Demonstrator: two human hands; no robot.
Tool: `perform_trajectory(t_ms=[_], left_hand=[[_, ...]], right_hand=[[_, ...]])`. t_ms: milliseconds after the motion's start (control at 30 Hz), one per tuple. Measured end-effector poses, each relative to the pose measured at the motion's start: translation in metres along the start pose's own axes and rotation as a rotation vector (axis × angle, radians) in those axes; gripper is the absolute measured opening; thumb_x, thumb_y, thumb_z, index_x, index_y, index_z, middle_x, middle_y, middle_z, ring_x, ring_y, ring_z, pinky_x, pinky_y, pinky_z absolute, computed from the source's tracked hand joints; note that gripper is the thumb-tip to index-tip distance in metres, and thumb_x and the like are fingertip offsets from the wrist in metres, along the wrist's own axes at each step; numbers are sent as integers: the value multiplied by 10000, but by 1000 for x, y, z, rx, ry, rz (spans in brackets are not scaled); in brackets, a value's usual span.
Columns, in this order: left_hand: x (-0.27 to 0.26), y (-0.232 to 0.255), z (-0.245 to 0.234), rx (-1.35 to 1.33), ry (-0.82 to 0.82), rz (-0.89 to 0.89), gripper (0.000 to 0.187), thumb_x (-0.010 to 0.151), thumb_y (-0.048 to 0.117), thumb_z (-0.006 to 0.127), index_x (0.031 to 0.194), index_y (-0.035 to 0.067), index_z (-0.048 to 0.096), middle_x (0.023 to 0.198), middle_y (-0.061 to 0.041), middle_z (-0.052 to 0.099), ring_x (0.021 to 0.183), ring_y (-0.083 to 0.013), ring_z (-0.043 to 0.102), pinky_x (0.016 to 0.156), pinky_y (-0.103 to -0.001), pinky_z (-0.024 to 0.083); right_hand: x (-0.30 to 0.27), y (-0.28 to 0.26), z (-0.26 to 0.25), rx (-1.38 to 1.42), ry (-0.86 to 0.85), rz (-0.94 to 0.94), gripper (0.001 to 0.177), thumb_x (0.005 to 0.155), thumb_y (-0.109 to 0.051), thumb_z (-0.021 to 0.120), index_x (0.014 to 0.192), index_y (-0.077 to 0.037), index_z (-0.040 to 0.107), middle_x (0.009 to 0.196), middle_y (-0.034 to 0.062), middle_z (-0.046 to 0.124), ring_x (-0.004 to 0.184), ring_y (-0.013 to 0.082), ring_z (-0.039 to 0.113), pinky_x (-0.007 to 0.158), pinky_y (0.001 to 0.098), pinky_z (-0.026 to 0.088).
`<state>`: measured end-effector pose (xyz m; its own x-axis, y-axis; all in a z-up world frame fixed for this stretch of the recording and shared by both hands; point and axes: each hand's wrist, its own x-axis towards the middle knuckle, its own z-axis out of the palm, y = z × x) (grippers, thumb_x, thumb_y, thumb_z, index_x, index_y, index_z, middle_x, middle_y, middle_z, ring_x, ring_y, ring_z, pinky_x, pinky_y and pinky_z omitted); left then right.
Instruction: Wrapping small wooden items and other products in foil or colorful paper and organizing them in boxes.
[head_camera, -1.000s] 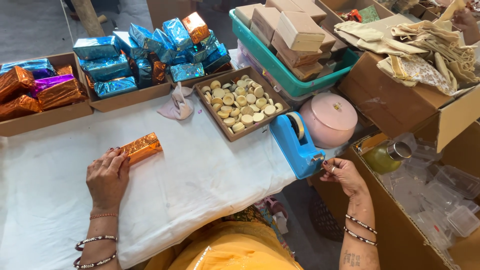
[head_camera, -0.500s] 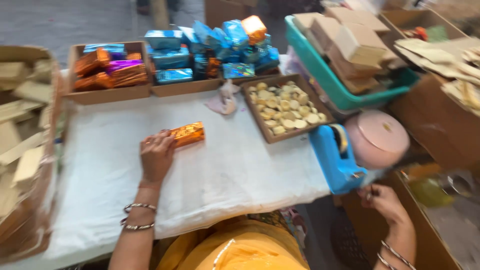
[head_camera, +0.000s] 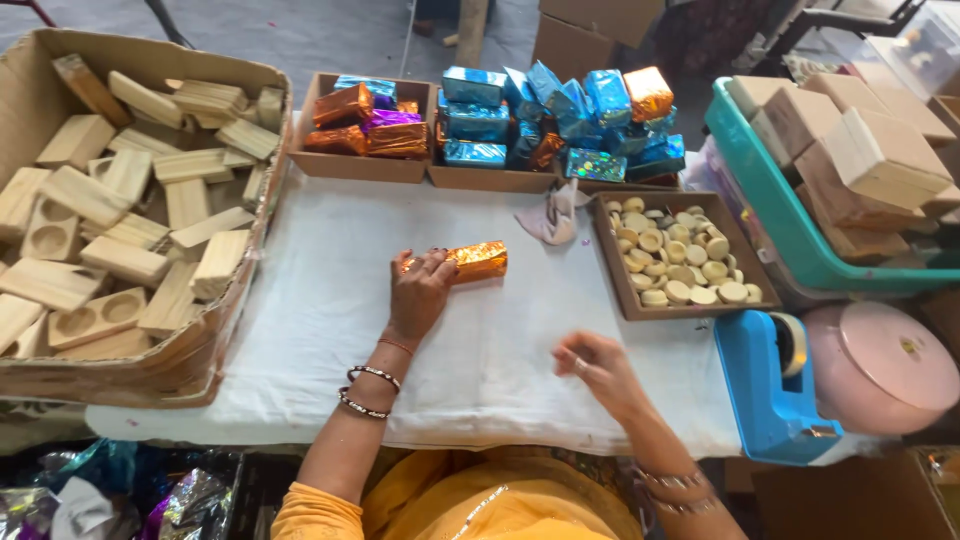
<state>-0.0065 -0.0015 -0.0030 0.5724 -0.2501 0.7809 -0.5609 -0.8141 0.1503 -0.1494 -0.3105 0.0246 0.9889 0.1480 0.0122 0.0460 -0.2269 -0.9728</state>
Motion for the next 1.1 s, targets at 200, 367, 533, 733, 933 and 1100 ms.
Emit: perform_trajectory(t_ms=[200,367,533,733,933,1100], left_hand=[[1,-1,-1,26,-24,13,154,908,158,716,1061,149,726,1165,-49,745,1157,-189,684,1085,-507,391],[1,-2,-3,13,-15,21,180,909,184,719,1082,135,720,1178,-66,740,1150,-198,681,1071,-514,390],[2,-3,-4,-30,-24,11,209,897,194,719,1096,130,717,1184,-67,739,1146,-198,682,1072,-519,388],[1,-3,-3,3,-37,15,201,899,174,713,1095,128,718,1184,-60,744,1145,-190,684,1085,-517,380],[0,-3,-1,7,-26,17,158,914,185,713,1067,147,720,1164,-46,750,1145,-186,690,1096,-515,376],[1,-2,-3,-9,-29,5,143,927,191,711,1060,141,730,1154,-48,752,1142,-188,690,1089,-510,373]], right_hand=[[135,-12,80,272,-19,-87,192,1021,-195,675,1002,-4,691,848,39,643,749,106,642,739,299,615],[182,-18,117,420,50,56,170,999,-157,639,959,6,667,786,48,673,655,118,624,627,263,554],[186,17,121,372,134,122,231,1012,-150,660,872,33,653,704,60,643,570,125,577,510,258,464],[178,26,115,422,139,283,236,980,-174,714,833,-1,648,687,37,621,516,105,530,452,248,430],[170,18,122,339,189,243,227,973,-188,710,836,-13,669,683,36,631,501,106,543,442,247,438],[159,-7,129,186,282,228,278,949,-206,738,789,2,646,653,36,620,480,107,533,410,270,412]])
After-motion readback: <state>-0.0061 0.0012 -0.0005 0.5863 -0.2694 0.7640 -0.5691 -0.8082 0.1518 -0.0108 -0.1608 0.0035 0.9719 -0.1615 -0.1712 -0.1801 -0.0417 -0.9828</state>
